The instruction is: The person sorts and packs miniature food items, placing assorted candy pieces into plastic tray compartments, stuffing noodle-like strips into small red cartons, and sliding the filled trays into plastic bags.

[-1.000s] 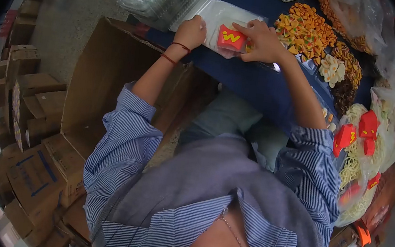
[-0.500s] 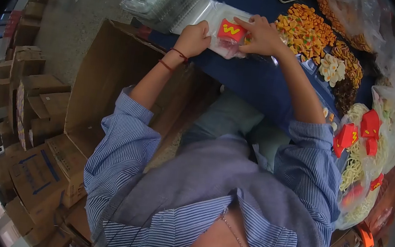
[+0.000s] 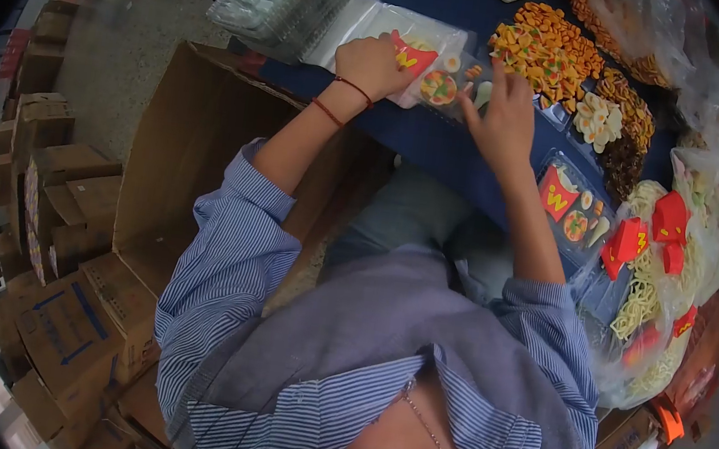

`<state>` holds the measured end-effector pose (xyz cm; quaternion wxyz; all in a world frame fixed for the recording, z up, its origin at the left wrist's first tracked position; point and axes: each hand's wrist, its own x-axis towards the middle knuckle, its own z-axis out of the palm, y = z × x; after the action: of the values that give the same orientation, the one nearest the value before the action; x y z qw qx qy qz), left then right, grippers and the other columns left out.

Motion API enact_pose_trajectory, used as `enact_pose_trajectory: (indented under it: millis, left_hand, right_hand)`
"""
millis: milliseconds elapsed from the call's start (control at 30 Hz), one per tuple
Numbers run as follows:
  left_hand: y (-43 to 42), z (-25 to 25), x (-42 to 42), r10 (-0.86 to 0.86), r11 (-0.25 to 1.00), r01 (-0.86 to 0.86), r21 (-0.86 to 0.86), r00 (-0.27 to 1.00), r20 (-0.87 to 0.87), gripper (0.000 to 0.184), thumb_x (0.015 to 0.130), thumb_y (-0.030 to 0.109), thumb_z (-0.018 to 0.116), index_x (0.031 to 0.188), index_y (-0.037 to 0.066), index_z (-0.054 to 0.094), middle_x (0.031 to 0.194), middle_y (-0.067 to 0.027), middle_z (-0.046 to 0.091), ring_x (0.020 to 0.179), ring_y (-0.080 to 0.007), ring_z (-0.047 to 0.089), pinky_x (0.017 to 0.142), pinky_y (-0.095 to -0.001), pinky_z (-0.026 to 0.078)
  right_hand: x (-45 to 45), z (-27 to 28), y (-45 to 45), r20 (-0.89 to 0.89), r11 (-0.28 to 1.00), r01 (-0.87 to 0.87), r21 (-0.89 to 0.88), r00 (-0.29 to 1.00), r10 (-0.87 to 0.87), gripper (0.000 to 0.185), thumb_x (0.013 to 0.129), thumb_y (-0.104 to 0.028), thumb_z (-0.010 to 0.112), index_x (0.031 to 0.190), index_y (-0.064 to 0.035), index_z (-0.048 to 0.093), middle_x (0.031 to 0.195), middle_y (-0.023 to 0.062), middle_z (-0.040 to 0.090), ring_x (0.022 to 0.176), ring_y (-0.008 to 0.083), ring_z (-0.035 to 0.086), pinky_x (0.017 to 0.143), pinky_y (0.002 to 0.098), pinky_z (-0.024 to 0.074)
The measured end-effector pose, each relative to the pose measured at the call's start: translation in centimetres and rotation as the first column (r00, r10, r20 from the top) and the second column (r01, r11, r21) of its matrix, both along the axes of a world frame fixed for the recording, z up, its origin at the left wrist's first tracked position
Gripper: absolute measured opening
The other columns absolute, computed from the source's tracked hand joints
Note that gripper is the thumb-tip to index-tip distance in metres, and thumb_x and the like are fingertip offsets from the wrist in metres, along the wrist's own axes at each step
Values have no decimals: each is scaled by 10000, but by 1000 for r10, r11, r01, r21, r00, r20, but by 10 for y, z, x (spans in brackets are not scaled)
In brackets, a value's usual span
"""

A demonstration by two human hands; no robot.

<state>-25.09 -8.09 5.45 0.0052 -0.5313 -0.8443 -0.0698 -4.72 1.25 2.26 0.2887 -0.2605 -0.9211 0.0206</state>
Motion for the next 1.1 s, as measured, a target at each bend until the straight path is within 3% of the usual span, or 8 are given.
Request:
enact_pose_trajectory:
  millis: [167, 467, 700, 733, 800, 867, 967, 1100]
  left_hand:
    - [37, -38, -6, -5, 997, 9, 76, 999, -48, 304, 871, 312, 540, 836, 24, 630, 741, -175, 685, 700, -339, 688, 610, -469, 540]
    - [16, -12, 35, -125, 990, 119, 77, 989, 80, 274, 906, 266, 489, 870, 43, 644, 746, -174, 680, 688, -364, 671, 637, -454, 533]
    - [-24, 0, 126, -417, 885, 338, 321, 883, 218, 211, 908, 262, 530, 851, 75, 609, 734, -156, 655, 668, -355, 648, 585, -440, 500]
    - [-33, 5, 132, -480, 837, 363, 411, 846, 231, 186, 900, 243, 549, 835, 75, 599, 741, -154, 653, 664, -347, 649, 574, -425, 498]
    - [-55, 5, 130, -528, 806, 384, 451, 811, 253, 103, 880, 153, 567, 871, 55, 598, 762, -151, 646, 668, -327, 646, 579, -384, 503]
    - [-78, -8, 127, -674, 682, 314, 660, 619, 402, 103, 910, 105, 545, 916, 23, 607, 785, -128, 662, 677, -274, 661, 598, -346, 524]
    - [-118, -37, 142, -392, 855, -337, 395, 81, 917, 108, 917, 102, 567, 901, 11, 624, 808, -105, 674, 678, -174, 654, 526, -286, 509]
    - [-142, -81, 121, -49, 947, -322, -8, -170, 984, 236, 973, 175, 518, 891, -8, 642, 787, -88, 683, 620, -129, 645, 517, -224, 491]
  right_hand:
    - [18, -23, 4, 49, 405, 132, -905, 977, -209, 586, 871, -330, 693, 1275, 32, 472, 907, 137, 645, 565, 171, 618, 463, 282, 463]
    - [29, -22, -23, -301, -102, -345, -933, 905, -301, 379, 882, -168, 677, 1166, -9, 484, 744, 57, 612, 388, 90, 431, 332, 230, 280]
    - [31, -13, -77, -336, -283, -551, -785, 763, -552, 344, 931, -189, 600, 1220, -45, 483, 801, 78, 627, 585, 123, 604, 473, 274, 450]
    - [34, -16, -76, -335, -281, -549, -787, 763, -552, 344, 931, -189, 600, 1220, -45, 483, 801, 78, 627, 585, 123, 604, 473, 274, 450]
    - [42, -25, -72, -640, 654, -434, -620, 762, -101, 446, 857, -171, 637, 1267, -60, 502, 804, 71, 599, 664, 132, 609, 551, 315, 469]
    - [54, 11, -69, -425, 899, -225, -375, 904, 49, 509, 795, -177, 655, 1274, -72, 519, 795, 62, 580, 660, 147, 597, 552, 312, 457]
    - [59, 32, -80, 41, 998, -52, 36, 998, 50, 530, 666, -193, 678, 1182, -105, 592, 844, 39, 543, 739, 206, 569, 614, 330, 431]
    - [44, 4, -81, 182, 949, -310, -62, 931, 316, 494, 664, -238, 743, 1117, -121, 586, 976, 50, 522, 951, 244, 527, 741, 386, 393]
